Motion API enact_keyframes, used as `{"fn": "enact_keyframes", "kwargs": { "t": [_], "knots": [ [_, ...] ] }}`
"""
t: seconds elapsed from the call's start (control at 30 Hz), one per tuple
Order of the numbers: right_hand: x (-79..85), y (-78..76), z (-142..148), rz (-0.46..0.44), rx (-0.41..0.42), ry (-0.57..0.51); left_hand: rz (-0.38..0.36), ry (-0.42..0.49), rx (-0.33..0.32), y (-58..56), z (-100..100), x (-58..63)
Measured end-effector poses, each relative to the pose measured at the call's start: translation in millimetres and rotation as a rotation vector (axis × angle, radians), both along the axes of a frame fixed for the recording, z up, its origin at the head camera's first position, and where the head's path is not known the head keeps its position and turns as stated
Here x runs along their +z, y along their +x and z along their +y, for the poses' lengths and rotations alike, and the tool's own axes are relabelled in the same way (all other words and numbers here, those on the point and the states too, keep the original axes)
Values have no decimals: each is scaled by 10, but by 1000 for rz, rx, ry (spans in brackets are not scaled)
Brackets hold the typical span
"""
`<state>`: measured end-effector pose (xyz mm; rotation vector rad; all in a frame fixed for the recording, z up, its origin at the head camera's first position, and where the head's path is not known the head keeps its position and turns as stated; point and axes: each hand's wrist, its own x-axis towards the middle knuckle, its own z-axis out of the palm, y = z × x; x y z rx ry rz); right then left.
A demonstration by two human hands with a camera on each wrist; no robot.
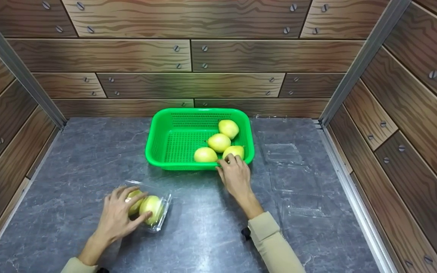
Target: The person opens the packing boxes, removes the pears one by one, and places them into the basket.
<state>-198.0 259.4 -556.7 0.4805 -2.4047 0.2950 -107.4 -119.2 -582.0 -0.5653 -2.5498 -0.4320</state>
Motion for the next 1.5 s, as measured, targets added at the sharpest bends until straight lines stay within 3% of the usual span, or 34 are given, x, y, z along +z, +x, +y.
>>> {"fn": "enact_keyframes", "kwargs": {
  "t": [0.6,0.93,1.07,1.3,1.5],
  "knots": [
    [-25,16,-6,12,11,-13,0,-5,-41,0,294,6],
    [34,221,-132,-5,49,-41,2,-20,-53,13,441,18],
    [51,349,-232,-20,107,-56,8,-20,-60,17,480,16],
    [-17,558,-380,-10,293,-20,25,-17,-56,35,500,-4],
    [-123,666,-420,0,397,20,39,81,-29,112,464,-33]
  ]
}}
